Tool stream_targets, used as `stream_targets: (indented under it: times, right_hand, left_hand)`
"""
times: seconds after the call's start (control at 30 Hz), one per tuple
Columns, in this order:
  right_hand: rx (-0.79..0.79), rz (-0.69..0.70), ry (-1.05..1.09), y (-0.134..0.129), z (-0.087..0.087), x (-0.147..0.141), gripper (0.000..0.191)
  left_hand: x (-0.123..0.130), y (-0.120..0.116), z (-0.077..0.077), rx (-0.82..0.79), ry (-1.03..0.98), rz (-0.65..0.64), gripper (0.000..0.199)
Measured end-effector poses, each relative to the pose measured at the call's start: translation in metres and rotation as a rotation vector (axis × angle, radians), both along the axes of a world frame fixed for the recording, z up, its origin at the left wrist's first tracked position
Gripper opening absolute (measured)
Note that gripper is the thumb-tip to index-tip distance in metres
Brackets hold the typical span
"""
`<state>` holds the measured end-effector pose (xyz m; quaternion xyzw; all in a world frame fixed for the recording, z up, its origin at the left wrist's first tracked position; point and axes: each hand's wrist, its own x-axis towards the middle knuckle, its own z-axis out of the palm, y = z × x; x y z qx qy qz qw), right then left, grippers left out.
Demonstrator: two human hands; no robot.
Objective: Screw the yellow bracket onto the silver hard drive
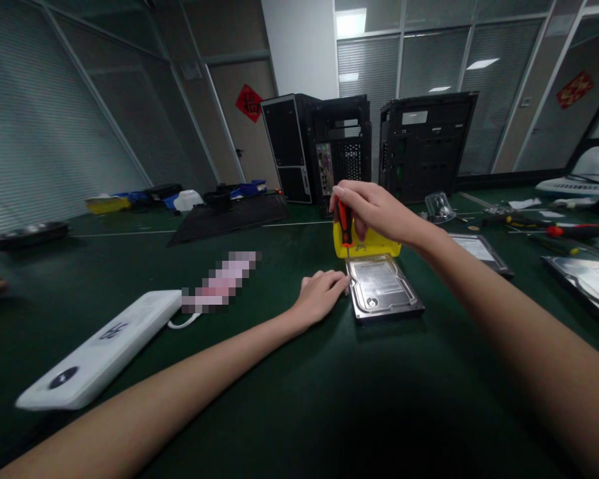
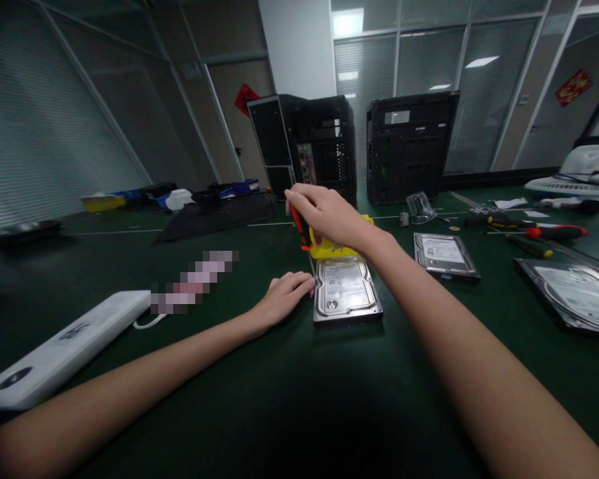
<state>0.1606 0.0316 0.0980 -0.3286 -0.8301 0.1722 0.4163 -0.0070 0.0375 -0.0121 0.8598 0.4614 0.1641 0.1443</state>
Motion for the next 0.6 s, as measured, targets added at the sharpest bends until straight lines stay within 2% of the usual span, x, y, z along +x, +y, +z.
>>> stream_targets:
  times: [0.13,0.6]
  right_hand:
    - [-0.018,0.027,0.011,-0.0004,0.0015,-0.0015,0.038]
    - [0.060,-0.110,-0.003,0.0013,0.0005,-0.0008,0.035]
  left_hand:
    - [0.0003,-0.0003,-0.0002,0.002,-0.007,-0.004,0.042]
    - [-0.0003,0.0003,0.0002,-0.009,-0.011,-0.004,0.043]
